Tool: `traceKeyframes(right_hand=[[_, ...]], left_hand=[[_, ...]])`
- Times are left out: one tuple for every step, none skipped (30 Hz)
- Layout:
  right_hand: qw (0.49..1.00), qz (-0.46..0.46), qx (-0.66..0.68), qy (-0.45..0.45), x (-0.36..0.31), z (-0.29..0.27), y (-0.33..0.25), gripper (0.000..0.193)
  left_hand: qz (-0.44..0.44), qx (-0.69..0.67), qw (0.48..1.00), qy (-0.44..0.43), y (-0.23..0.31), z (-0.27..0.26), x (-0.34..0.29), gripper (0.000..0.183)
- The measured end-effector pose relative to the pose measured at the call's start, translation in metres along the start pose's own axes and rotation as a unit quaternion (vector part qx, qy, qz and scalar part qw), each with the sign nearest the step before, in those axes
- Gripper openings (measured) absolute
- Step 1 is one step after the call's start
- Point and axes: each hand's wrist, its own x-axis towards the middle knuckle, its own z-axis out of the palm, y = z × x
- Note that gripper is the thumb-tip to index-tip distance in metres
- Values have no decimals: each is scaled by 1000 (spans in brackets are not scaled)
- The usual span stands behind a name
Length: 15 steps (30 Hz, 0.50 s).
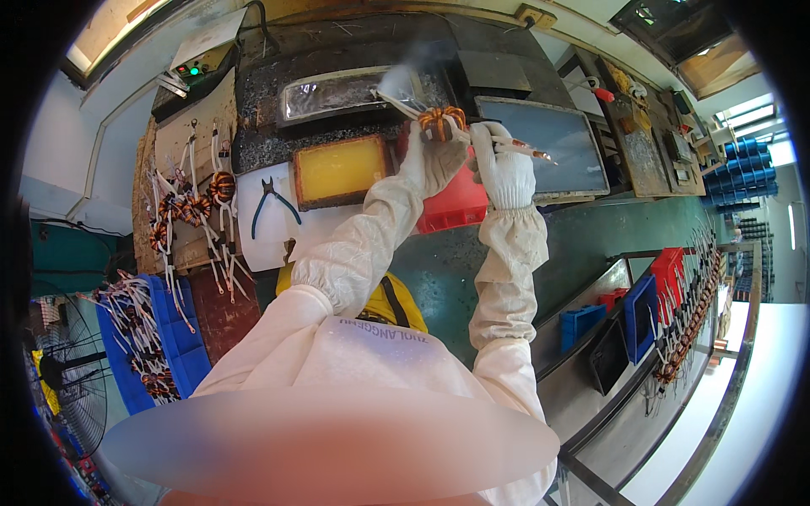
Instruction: The person assembles copper wire components at an industrial workbench, using wire cutters to manipulate insulated wire and copper coils while wearing protective gloves.
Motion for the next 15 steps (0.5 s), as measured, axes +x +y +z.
traceKeyframes(right_hand=[[1000, -11, 16, 2, -1, 0, 2, 37], [999, -22, 33, 4, -3, 1, 4, 37], [999, -22, 33, 4, -4, 0, 6, 37], [999, -18, 43, 8, -5, 0, 7, 37], [998, -14, 53, 13, -6, -1, 8, 37], [998, -14, 53, 12, -7, -2, 8, 37], [998, -6, 57, 14, -8, -3, 8, 37], [998, 3, 61, 16, -10, -4, 8, 37], [998, 3, 61, 16, -11, -4, 9, 37], [998, 11, 65, 16, -12, -5, 10, 36], [997, 18, 69, 16, -14, -6, 11, 36], [997, 19, 69, 16, -15, -7, 13, 36], [997, 23, 76, 20, -17, -8, 15, 36], [996, 28, 83, 24, -18, -9, 17, 36], [996, 29, 83, 25, -19, -11, 21, 36]], left_hand=[[0, 1, 1000, 1, 0, 0, 0, 70], [1, -2, 1000, -2, 0, -1, -1, 71], [2, -4, 1000, -5, -1, 0, 0, 72], [2, -3, 1000, -5, -1, 1, 0, 72], [-7, 6, 1000, -3, -2, 1, -1, 72], [-17, 16, 1000, -1, -3, 2, -1, 73], [-16, 16, 1000, 0, -3, 0, -1, 73], [-20, 24, 999, -8, -3, -2, -1, 73], [-25, 32, 999, -16, -3, -2, -1, 74], [-25, 33, 999, -16, -3, -2, -1, 74], [-20, 28, 999, -4, -4, -1, -1, 74], [-15, 23, 1000, 9, -5, 0, -1, 73], [-16, 23, 1000, 9, -6, 2, -2, 73], [-14, 32, 999, 15, -7, 4, -2, 73], [-11, 41, 999, 22, -7, 4, -2, 72]])
